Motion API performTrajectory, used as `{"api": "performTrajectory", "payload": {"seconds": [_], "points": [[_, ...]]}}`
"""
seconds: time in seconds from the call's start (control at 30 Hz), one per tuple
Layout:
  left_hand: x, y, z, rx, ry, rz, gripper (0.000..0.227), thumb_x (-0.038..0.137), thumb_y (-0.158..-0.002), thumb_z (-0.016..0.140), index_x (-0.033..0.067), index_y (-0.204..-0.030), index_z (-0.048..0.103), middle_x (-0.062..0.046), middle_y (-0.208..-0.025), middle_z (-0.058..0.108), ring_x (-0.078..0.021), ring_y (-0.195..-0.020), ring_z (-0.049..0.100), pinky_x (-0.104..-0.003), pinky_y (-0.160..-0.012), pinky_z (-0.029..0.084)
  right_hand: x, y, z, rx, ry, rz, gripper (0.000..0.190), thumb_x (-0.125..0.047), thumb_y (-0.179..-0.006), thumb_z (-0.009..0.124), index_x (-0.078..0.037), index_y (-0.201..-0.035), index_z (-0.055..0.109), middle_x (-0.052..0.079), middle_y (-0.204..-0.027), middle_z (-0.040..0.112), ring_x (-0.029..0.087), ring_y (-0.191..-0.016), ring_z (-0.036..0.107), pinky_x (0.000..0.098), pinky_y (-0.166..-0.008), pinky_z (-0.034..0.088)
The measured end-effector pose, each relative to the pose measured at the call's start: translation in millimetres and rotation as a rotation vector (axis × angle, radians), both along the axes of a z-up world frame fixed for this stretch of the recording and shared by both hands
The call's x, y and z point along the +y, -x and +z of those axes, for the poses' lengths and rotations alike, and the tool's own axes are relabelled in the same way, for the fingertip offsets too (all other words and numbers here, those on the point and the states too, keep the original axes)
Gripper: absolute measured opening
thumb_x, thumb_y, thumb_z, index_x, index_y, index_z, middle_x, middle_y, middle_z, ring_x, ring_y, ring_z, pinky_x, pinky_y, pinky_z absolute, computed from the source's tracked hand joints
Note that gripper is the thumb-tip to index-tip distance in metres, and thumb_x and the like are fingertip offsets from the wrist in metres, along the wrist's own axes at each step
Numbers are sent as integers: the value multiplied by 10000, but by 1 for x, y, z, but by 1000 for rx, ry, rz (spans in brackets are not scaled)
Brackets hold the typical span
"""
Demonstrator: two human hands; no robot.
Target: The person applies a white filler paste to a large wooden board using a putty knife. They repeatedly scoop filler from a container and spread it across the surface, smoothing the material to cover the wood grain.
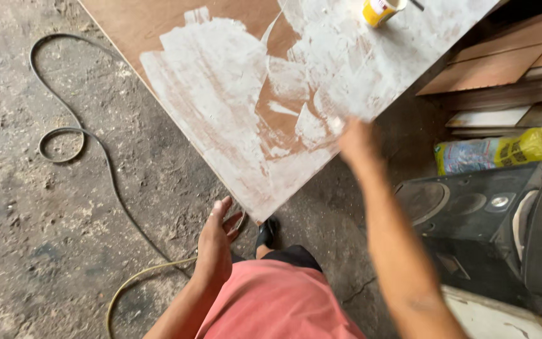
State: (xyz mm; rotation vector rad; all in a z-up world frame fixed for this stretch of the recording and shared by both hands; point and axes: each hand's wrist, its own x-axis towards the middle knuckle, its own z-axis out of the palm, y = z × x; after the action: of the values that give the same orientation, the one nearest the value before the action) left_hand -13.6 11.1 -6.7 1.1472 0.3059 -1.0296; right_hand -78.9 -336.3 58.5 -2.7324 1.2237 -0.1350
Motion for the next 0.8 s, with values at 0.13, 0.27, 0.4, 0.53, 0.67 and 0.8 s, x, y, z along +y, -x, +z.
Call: {"api": "performTrajectory", "payload": {"seconds": [0.13, 0.27, 0.4, 0.53, 0.67, 0.8], "points": [[-13, 1, 4, -18, 27, -109, 587, 450, -1017, 384, 23, -1357, 597, -129, -1318, 691, -239, -1196, 628, -398, -1021, 441, 111, 16, -22, 1, 5, 317, 196, -112, -909, 578, -47, -945, 759, 169, -833, 756, 339, -758, 739, 463, -688, 579], [-13, 4, 0, 14, 51, -52, 504, 376, -1034, 420, -12, -1272, 639, -145, -1213, 736, -240, -1038, 669, -384, -942, 484, 78, 55, 21, -511, -509, 134, 255, -91, -953, 620, -25, -1169, 739, 108, -943, 778, 266, -786, 715, 384, -679, 579], [-11, 19, 0, 49, -19, 12, 441, 324, -1040, 418, 5, -1261, 627, -139, -1165, 736, -237, -1014, 673, -394, -926, 482, -14, 97, 25, -1186, -1240, -242, 240, -106, -965, 634, 5, -1169, 695, 120, -1081, 746, 267, -974, 719, 432, -900, 588], [-31, 43, 3, 45, -88, 142, 420, 339, -1014, 414, 63, -1263, 609, -112, -1167, 735, -241, -1078, 695, -406, -944, 466, -63, 121, -10, -1366, -1482, -177, 310, -69, -955, 669, -14, -1260, 667, 105, -1171, 699, 276, -1081, 671, 453, -963, 556], [-64, 71, 4, -4, -23, 415, 471, 418, -1016, 409, 83, -1310, 561, -111, -1233, 680, -282, -1102, 660, -463, -957, 458, -98, 121, -13, -1094, -947, -11, 268, -28, -980, 660, -10, -1241, 718, 99, -1123, 748, 243, -1022, 695, 369, -928, 558], [-108, 105, 19, -100, -21, 741, 523, 450, -1035, 418, 70, -1394, 445, -104, -1364, 544, -278, -1221, 564, -483, -1002, 427, -127, 119, 12, -687, -264, 503, 222, -52, -1018, 637, -38, -1222, 723, 136, -1107, 753, 283, -1002, 735, 354, -854, 587]]}}
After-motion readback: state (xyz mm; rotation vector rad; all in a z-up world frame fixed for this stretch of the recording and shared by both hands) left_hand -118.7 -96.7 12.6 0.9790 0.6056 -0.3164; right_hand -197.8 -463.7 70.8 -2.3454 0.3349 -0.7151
